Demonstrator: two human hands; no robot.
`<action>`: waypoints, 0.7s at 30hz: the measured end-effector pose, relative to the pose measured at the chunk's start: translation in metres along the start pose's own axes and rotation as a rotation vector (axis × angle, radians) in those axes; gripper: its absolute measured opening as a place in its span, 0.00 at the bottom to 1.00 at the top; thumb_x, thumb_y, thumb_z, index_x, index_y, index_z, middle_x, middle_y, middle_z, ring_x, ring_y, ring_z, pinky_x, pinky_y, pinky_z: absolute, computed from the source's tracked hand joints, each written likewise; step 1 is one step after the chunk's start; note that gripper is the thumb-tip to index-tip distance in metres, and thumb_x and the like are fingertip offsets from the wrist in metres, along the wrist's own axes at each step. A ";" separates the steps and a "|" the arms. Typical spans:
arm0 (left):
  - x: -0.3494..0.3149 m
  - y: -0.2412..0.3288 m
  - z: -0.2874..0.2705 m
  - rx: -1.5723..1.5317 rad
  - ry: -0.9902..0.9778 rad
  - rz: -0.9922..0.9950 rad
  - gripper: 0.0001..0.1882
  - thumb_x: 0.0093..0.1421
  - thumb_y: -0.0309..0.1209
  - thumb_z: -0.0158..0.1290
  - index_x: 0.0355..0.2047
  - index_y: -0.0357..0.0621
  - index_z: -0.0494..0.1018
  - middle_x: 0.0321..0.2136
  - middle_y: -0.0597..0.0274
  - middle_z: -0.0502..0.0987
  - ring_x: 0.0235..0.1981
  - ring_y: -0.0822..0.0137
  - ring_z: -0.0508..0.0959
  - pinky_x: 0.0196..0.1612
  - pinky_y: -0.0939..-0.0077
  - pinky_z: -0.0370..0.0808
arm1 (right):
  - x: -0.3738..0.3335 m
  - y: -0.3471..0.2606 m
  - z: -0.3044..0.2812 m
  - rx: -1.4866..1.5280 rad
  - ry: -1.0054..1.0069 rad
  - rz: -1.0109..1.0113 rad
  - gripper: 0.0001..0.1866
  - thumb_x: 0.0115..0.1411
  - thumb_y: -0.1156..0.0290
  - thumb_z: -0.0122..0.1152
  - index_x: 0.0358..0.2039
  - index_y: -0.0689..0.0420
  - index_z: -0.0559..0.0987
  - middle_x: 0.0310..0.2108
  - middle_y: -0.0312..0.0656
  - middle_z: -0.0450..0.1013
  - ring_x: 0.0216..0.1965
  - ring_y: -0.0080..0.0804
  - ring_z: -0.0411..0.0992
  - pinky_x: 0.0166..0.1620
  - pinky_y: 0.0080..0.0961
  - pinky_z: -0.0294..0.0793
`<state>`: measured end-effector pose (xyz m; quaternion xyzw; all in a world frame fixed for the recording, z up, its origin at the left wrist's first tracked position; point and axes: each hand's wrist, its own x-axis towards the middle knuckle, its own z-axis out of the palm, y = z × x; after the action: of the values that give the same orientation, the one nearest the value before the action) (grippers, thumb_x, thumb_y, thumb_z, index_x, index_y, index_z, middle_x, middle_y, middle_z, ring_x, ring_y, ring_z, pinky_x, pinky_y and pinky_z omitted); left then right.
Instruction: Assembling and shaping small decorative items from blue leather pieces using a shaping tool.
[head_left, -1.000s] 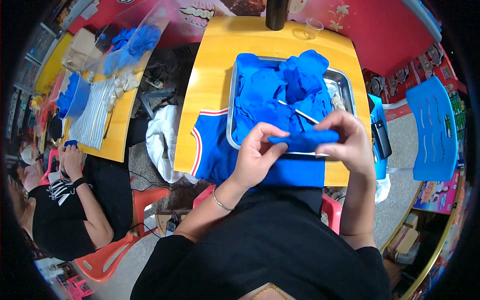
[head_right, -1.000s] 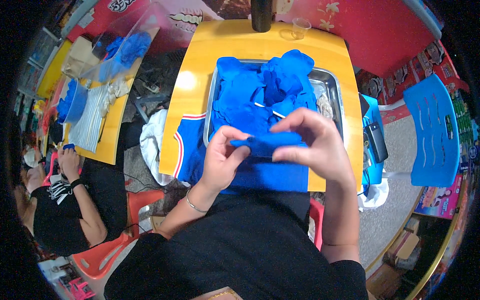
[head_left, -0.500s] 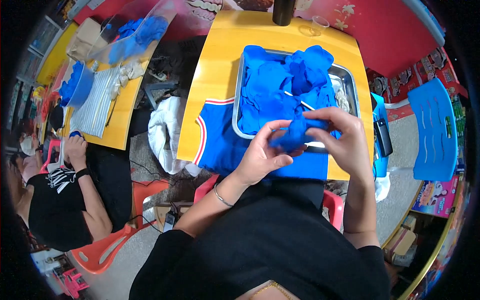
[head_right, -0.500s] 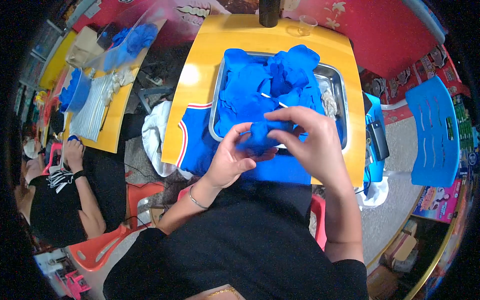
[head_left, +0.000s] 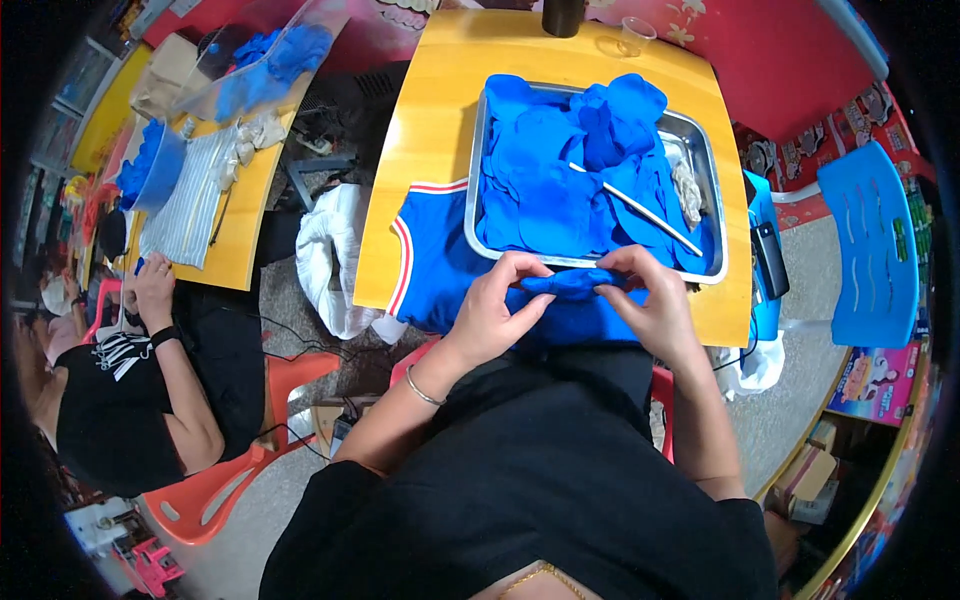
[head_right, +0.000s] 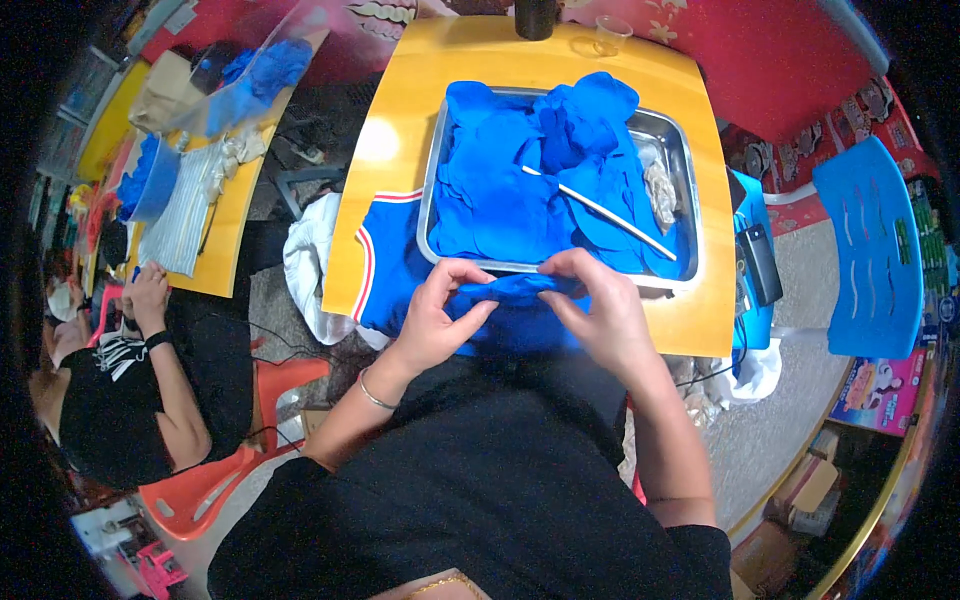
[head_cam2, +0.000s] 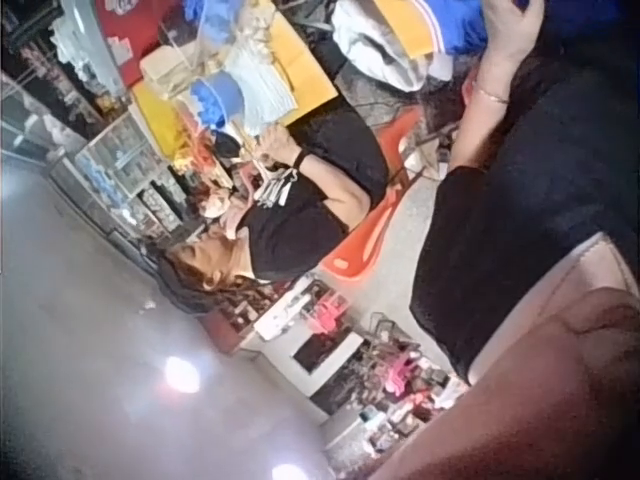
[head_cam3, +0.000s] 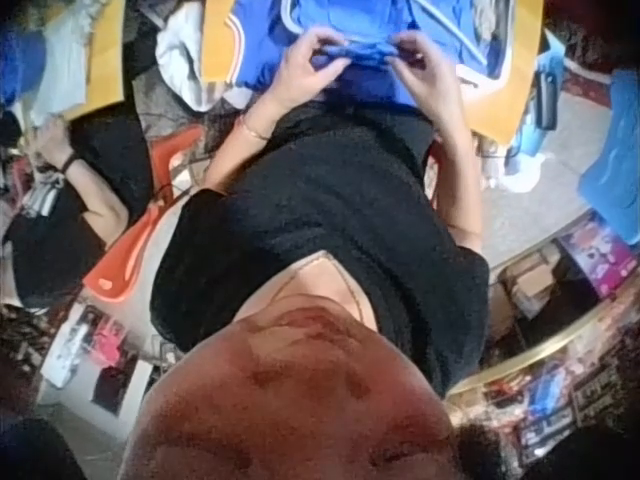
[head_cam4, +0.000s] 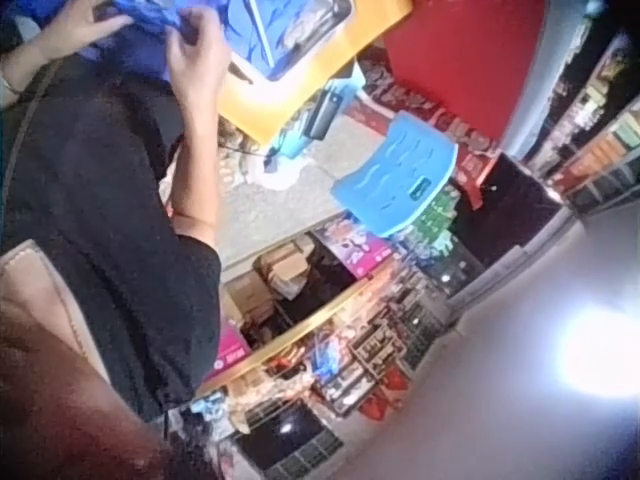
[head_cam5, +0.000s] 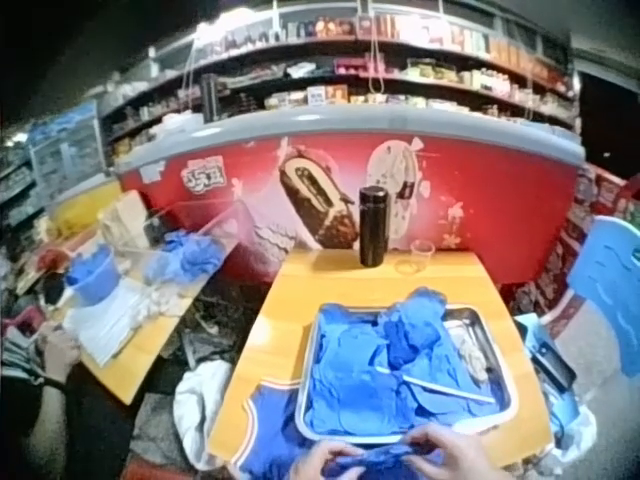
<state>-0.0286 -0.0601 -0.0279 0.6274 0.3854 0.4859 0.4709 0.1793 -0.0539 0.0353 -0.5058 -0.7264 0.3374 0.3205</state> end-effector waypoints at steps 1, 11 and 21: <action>-0.002 -0.003 -0.004 0.117 -0.055 0.044 0.16 0.52 0.22 0.56 0.40 0.40 0.65 0.35 0.58 0.75 0.37 0.63 0.77 0.40 0.74 0.73 | -0.005 0.008 0.007 0.020 0.013 0.015 0.12 0.49 0.80 0.63 0.35 0.61 0.74 0.30 0.42 0.74 0.33 0.30 0.75 0.34 0.22 0.74; 0.004 -0.016 -0.010 0.531 -0.284 0.328 0.11 0.47 0.21 0.53 0.33 0.44 0.74 0.29 0.61 0.72 0.30 0.60 0.74 0.33 0.69 0.71 | -0.020 0.049 0.039 -0.014 0.093 -0.108 0.08 0.48 0.83 0.61 0.30 0.61 0.73 0.32 0.42 0.74 0.33 0.31 0.74 0.31 0.21 0.73; 0.012 -0.015 -0.013 0.557 -0.383 0.350 0.09 0.48 0.21 0.53 0.31 0.44 0.73 0.28 0.60 0.71 0.30 0.60 0.74 0.33 0.68 0.72 | -0.018 0.050 0.034 -0.191 0.033 -0.331 0.10 0.44 0.80 0.63 0.29 0.56 0.77 0.34 0.40 0.72 0.35 0.36 0.72 0.34 0.27 0.73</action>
<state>-0.0388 -0.0425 -0.0381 0.8672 0.2948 0.3093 0.2556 0.1826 -0.0639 -0.0268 -0.4130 -0.8231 0.2012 0.3338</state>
